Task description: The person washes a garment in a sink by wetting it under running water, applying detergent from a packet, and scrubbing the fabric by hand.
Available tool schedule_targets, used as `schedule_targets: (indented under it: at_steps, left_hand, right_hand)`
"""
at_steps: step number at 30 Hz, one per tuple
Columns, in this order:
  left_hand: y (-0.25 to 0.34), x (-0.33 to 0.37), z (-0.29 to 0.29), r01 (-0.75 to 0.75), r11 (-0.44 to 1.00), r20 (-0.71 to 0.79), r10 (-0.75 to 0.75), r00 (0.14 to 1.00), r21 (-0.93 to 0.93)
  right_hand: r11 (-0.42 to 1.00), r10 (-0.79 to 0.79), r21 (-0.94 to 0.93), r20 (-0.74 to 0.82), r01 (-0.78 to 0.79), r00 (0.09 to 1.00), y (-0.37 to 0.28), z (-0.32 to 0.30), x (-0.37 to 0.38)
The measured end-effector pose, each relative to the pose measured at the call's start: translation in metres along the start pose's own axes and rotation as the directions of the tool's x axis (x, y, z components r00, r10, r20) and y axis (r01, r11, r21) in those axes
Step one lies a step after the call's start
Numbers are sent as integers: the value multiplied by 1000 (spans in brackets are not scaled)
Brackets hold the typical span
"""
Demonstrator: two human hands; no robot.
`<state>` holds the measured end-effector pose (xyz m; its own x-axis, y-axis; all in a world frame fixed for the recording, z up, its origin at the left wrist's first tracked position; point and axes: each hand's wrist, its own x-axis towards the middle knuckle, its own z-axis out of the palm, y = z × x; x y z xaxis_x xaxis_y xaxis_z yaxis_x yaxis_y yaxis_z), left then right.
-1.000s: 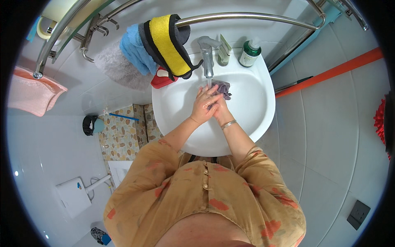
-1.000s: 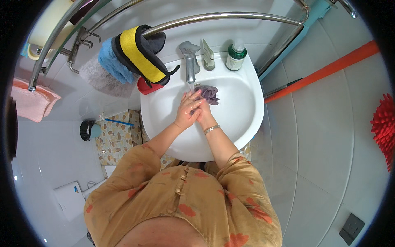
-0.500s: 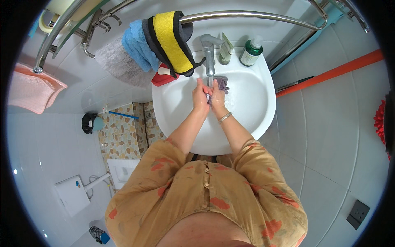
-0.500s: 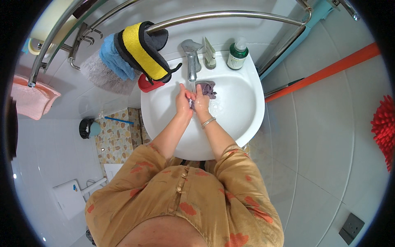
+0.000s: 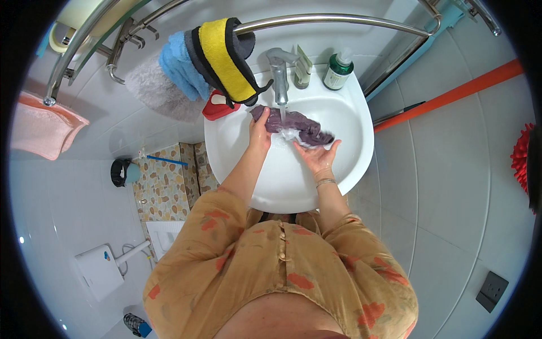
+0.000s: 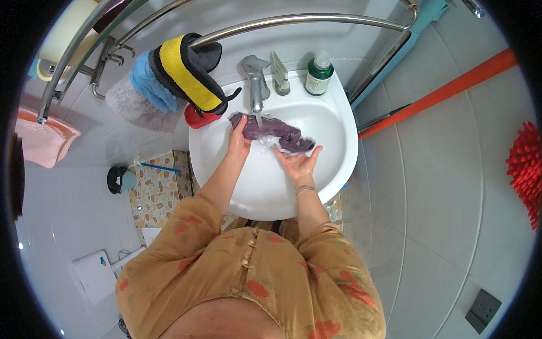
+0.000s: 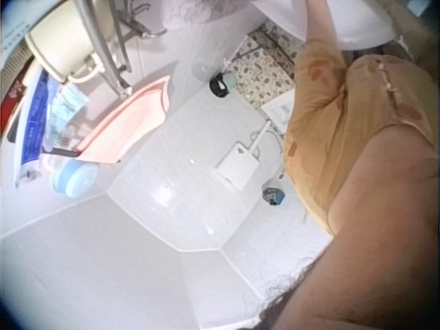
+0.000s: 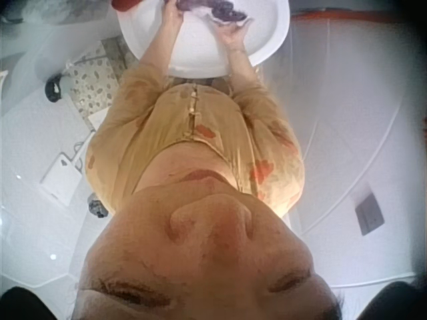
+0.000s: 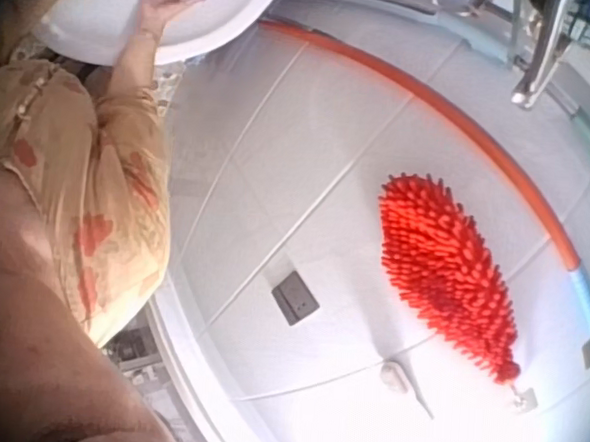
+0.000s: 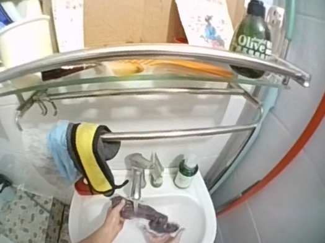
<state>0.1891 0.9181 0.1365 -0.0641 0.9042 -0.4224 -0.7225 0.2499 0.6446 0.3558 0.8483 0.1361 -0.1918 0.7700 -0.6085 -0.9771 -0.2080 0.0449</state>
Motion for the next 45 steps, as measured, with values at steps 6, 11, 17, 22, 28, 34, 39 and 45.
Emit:
schedule_targets:
  at_steps: [6, 11, 17, 22, 28, 34, 39, 45]
  left_hand:
    - [-58, -60, 17, -250, 666, 189, 164, 968, 703]
    - [-20, 8, 17, -112, 611, -68, 263, 962, 784]
    - [-57, -12, 8, -239, 553, 118, 245, 962, 798]
    - [-16, 3, -7, 278, 951, 32, -285, 958, 137]
    - [-3, 6, 0, 306, 944, 82, -317, 945, 126]
    - [-22, -50, 38, -717, 209, 513, 571, 641, 665]
    - [-17, -32, 27, -811, 51, 719, 433, 543, 582]
    - [-27, -16, 32, -97, 743, 9, 121, 993, 663]
  right_hand:
    - [926, -166, -317, 138, 202, 976, 9, -18, 65]
    - [791, -441, -483, -22, 377, 897, 65, 19, 46]
    - [727, -323, -609, 106, 318, 940, 32, 7, 55]
    - [844, -13, -535, 60, 43, 998, 50, 31, 24]
    - [814, 220, -567, 104, -124, 970, 31, 22, 33]
    - [912, -45, -397, 152, 103, 987, 28, 29, 26]
    - [906, 216, -398, 134, -147, 967, 32, 28, 41]
    - [841, -200, -517, -23, 160, 979, 50, 20, 72]
